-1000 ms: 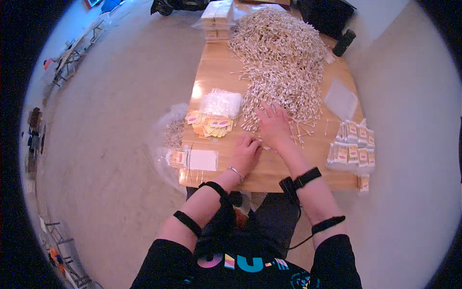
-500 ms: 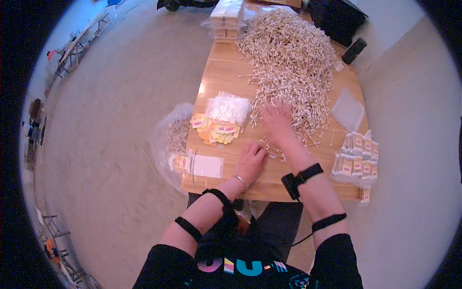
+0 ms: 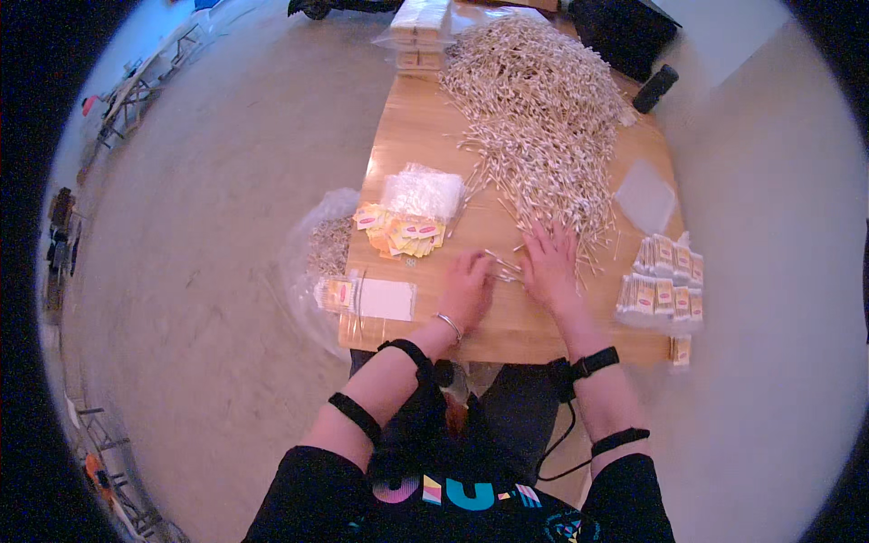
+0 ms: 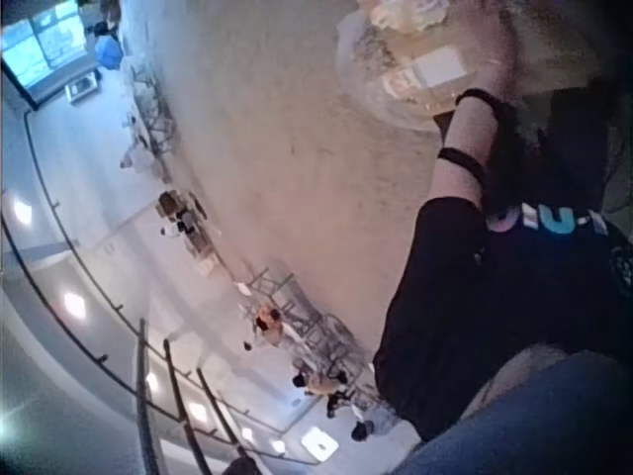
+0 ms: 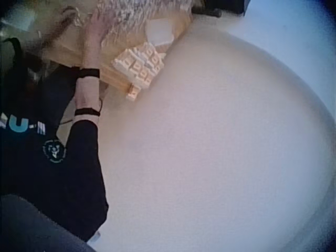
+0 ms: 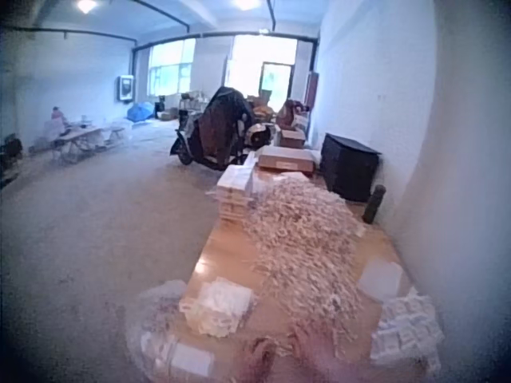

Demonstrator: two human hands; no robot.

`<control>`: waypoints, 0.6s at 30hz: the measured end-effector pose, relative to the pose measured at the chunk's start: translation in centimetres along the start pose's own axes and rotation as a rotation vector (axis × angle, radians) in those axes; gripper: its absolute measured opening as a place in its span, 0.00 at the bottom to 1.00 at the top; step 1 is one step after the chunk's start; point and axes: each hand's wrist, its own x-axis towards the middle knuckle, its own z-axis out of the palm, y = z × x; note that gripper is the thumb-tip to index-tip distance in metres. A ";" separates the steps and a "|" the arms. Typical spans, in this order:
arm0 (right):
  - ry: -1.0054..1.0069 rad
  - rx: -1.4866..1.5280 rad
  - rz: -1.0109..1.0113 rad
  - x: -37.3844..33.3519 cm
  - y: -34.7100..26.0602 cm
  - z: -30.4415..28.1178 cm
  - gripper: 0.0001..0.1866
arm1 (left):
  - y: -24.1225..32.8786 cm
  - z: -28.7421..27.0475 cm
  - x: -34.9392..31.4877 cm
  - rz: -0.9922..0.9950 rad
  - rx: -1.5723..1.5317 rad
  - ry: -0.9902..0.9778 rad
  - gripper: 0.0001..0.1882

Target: The person is counting and packaging individual cotton swabs into small plastic bags.

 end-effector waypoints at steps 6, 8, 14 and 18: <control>0.169 0.193 0.015 -5.4 -2.2 1.2 0.23 | -0.7 0.7 1.2 -0.083 0.278 0.100 0.26; 0.254 0.242 0.052 -5.7 -2.1 1.8 0.21 | -0.1 0.6 2.3 -0.141 0.393 0.020 0.27; 0.422 0.340 0.127 -4.9 -1.7 3.3 0.13 | -0.5 0.7 4.1 -0.240 0.446 0.005 0.24; 0.469 0.343 0.154 -4.9 -1.7 3.8 0.10 | -1.1 0.8 3.9 -0.197 0.300 0.003 0.18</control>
